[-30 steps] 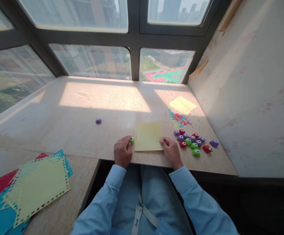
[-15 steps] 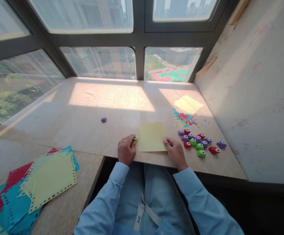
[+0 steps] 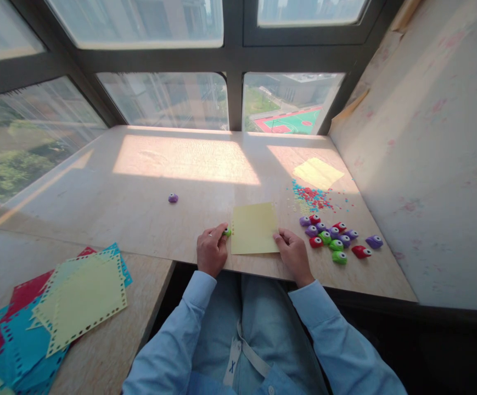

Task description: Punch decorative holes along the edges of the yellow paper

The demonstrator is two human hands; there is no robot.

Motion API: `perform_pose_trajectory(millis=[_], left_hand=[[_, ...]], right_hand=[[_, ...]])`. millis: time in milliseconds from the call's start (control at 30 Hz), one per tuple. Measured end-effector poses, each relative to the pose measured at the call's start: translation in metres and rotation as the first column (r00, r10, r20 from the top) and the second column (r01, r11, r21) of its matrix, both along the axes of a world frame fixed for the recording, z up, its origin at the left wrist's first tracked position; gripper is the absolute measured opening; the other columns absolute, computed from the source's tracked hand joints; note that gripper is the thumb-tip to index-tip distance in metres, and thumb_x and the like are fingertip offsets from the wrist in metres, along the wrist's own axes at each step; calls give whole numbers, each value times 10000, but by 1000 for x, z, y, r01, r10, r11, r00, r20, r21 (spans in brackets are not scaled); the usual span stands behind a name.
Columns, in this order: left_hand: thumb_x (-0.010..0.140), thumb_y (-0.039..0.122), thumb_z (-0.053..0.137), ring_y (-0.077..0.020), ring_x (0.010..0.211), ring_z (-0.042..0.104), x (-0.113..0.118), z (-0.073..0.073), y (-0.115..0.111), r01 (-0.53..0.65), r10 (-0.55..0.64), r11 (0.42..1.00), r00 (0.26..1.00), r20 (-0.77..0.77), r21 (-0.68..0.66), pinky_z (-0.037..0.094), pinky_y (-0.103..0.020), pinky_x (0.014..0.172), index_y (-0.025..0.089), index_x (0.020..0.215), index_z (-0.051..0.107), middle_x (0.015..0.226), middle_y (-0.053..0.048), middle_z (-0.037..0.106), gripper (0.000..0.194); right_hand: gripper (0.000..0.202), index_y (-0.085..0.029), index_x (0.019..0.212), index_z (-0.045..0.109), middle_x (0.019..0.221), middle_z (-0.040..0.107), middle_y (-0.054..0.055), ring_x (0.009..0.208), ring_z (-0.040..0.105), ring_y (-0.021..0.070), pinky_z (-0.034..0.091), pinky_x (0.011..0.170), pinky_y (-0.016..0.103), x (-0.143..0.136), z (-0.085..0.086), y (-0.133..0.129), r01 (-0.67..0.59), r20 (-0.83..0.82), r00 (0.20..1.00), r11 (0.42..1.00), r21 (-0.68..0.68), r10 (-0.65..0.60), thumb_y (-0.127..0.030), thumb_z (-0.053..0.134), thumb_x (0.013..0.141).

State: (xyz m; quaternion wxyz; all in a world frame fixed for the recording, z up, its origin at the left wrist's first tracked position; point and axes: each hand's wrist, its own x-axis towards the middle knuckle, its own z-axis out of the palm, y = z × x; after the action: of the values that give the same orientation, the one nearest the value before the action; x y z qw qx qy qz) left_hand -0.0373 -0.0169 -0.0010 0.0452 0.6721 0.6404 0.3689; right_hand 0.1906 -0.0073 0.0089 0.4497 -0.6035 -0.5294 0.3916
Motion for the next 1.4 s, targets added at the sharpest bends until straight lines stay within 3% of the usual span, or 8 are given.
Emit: perform_pose_trajectory(millis=[200,400,633,800,967,1033,1200,1400], left_hand=[[868,202,558,-254,984,632,1,2,0,3,-3,1000,1000,0,4,489,-430,879,209,1152,673,1068,-84,730,306],[849,290,617,-258,997,636,0,6,0,-1,4,999,998,69,-38,490,-436,896,208,1094,684,1066,-73,731,267],[880,338,589,-244,1012,646,1,9,0,27,-24,999,994,105,-28,492,-429,917,222,1022,705,1055,-69,732,218],[899,344,565,-247,1030,635,3,9,0,9,-8,1000,997,80,-19,482,-431,933,210,1026,700,1089,-83,709,229],[952,318,451,-232,1031,633,2,10,4,-1,4,1000,991,136,-23,484,-422,933,192,1057,686,1100,-91,703,286],[956,306,429,-225,1007,640,1,10,6,3,2,999,987,159,-35,493,-410,916,196,1063,690,1087,-83,713,302],[912,353,529,-223,970,649,0,12,8,13,0,997,987,164,-77,497,-405,898,228,1004,728,1034,-51,739,252],[890,349,591,-217,945,657,-3,15,3,80,-69,995,982,174,-55,502,-403,882,244,951,747,976,-40,751,198]], right_hand=[[372,-142,1000,728,973,759,77,927,680,280,519,855,392,-1,0,1,9,-5,1000,1000,4,-9,-424,567,818],[465,-128,1052,708,844,741,58,558,637,216,548,480,342,-7,8,1,-23,-127,992,987,-157,3,-483,566,788],[539,-135,1087,680,811,714,62,544,608,192,492,441,299,-6,9,-1,-26,-113,994,989,-146,10,-569,587,779],[547,-123,1223,592,618,583,-16,532,531,148,451,558,270,-7,8,-10,21,253,966,991,130,-54,-532,553,862],[370,-142,1118,653,732,599,58,662,555,188,441,644,299,-6,11,-18,-25,556,804,921,388,-212,-386,427,956],[338,-158,1087,672,808,620,87,758,575,213,453,712,321,-6,15,-16,-115,624,761,910,399,-178,-331,407,967],[331,-191,1216,631,1183,639,130,1114,552,262,414,944,396,-14,13,7,-480,755,644,834,272,124,-311,467,955],[342,-196,1234,623,1365,567,134,1280,471,285,346,1035,432,-22,-6,22,-519,803,575,829,209,158,-339,491,953]])
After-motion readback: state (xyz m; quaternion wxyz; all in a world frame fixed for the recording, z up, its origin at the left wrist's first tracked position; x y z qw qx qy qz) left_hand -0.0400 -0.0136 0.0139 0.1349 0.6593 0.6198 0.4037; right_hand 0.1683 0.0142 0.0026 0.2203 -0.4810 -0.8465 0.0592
